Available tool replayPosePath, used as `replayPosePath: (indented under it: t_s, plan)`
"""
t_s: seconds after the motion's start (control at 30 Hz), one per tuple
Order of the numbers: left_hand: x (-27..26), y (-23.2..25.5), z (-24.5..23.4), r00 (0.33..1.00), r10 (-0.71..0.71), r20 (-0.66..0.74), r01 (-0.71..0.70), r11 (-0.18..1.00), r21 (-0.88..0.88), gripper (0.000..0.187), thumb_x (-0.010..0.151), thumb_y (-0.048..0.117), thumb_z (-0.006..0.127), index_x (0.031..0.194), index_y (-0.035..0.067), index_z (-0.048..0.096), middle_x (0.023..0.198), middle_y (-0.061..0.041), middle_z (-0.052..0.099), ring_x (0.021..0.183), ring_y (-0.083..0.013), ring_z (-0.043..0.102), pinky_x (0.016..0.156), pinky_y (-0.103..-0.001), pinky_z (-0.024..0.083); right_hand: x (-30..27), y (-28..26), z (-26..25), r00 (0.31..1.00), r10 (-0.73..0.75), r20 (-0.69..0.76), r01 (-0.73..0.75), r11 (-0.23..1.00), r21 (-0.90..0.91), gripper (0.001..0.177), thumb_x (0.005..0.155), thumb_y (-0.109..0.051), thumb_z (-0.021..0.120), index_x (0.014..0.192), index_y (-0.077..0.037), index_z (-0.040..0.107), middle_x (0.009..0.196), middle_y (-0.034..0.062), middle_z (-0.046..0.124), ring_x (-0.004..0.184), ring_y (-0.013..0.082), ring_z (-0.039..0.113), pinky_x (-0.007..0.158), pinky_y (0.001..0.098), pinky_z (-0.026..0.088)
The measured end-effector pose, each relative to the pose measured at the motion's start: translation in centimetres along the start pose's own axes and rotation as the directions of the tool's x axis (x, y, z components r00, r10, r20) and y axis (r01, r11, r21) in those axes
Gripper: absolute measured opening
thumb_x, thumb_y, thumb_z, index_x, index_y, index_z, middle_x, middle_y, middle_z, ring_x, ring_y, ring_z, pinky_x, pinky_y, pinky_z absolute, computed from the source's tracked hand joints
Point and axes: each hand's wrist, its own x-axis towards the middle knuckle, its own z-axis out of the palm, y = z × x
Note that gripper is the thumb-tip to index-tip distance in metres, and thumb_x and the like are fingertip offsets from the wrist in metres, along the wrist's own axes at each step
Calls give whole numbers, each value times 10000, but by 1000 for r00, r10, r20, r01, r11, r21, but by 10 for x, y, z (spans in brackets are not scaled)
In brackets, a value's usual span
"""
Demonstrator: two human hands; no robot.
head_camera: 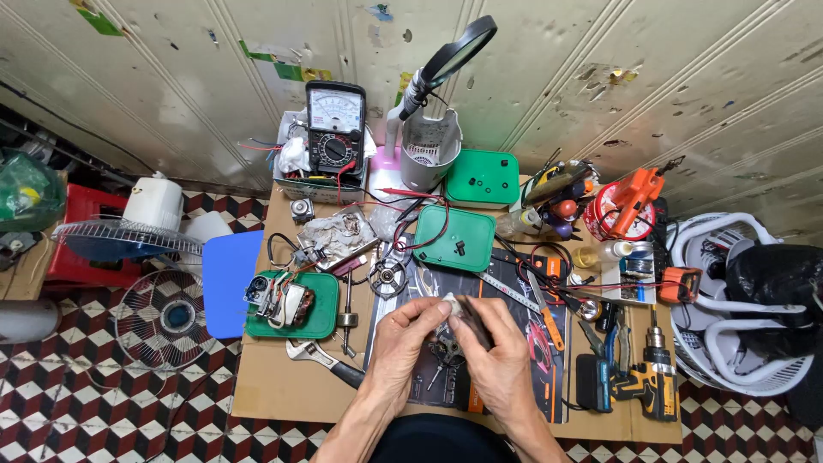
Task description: The person works on a cluttered workbench, handling a green electrical component with wires and a silver cylindrical motor part. They use a multimeter to test the green component and a hammer to tap the silver part, while also manipulating various tools and parts on the table.
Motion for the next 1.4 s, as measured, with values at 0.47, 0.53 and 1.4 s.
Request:
replayPosePath:
  t_s: [0.47, 0.53, 1.4]
  plan:
    - [0, 4, -8, 992, 84, 90, -86, 996, 21, 350, 882, 234, 758, 1149, 10, 732, 1027, -33, 769, 876, -73, 624, 801, -227, 496, 4, 34, -17, 866, 363, 344, -477, 806, 350, 390, 946, -225, 697, 1252, 16, 707, 854, 6, 616, 696, 62, 502, 593, 214, 388]
    - [7, -1, -13, 992, 124, 1, -124, 992, 17, 347, 880, 207, 772, 1154, -6, 742, 995, -37, 754, 847, -82, 616, 775, -243, 503, 7, 10, -21, 888, 312, 338, -412, 866, 283, 408, 944, -239, 670, 1278, -5, 656, 994, 15, 711, 820, 62, 597, 699, 215, 480]
    - [9, -48, -33, 964, 117, -240, -216, 871, -441, 284, 921, 175, 750, 1155, 17, 717, 1004, -12, 735, 888, -92, 641, 757, -241, 465, -3, 24, 16, 961, 158, 227, -103, 966, -238, 217, 913, -223, 699, 1044, -62, 762, 704, 33, 756, 634, 61, 687, 597, 248, 536]
